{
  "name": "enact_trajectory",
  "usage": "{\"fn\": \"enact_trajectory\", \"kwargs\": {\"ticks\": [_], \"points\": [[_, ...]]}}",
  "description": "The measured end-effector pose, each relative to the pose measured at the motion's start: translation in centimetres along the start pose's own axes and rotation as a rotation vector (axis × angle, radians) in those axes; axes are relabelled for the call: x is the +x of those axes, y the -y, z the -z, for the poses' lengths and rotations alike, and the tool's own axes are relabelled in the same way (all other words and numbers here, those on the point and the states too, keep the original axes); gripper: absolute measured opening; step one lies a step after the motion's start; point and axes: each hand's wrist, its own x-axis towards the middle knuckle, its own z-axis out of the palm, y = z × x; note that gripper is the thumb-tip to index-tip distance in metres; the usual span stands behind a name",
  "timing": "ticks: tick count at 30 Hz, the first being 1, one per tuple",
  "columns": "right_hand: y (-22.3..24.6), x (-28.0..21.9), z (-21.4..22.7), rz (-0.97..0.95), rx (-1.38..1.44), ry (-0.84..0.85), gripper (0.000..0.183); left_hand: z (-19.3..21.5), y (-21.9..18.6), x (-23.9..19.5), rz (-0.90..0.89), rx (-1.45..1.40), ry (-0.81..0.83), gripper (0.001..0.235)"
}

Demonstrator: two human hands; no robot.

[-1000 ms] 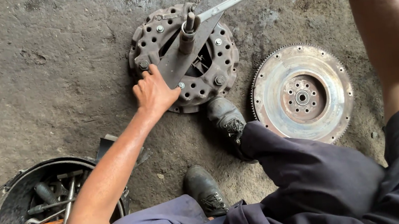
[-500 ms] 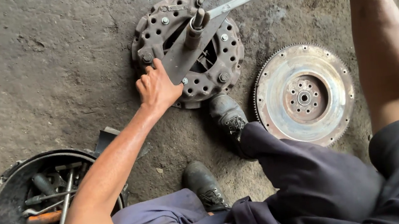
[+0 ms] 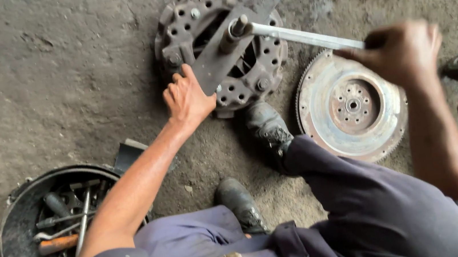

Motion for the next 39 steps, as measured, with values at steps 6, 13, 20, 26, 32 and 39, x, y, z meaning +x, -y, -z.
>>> {"fn": "enact_trajectory", "kwargs": {"ticks": [6, 13, 20, 26, 32, 39], "points": [[0.6, 1.0, 0.0, -0.018, 0.236, -0.018, 0.055, 0.1, -0.5, 1.7, 0.002, 0.0, -0.024, 0.1], [-2.9, 6.9, -0.3, 0.159, 0.259, 0.635, 0.05, 0.4, -0.5, 1.7, 0.012, 0.01, 0.037, 0.099], [-4.8, 10.8, -3.3, 0.246, 0.743, 1.069, 0.047, 0.4, -0.6, 1.6, 0.01, 0.014, 0.007, 0.098], [-3.1, 8.0, -1.5, 0.105, 0.773, 0.968, 0.041, 0.1, -0.5, 1.1, 0.026, -0.01, 0.009, 0.088], [0.4, 2.7, 0.0, -0.072, 0.861, 0.951, 0.041, 0.7, -0.5, 1.2, -0.012, 0.006, -0.061, 0.085], [9.3, -6.7, -1.9, -0.69, 1.181, 0.914, 0.032, 1.4, -0.9, 0.9, 0.016, 0.009, 0.058, 0.088]]}}
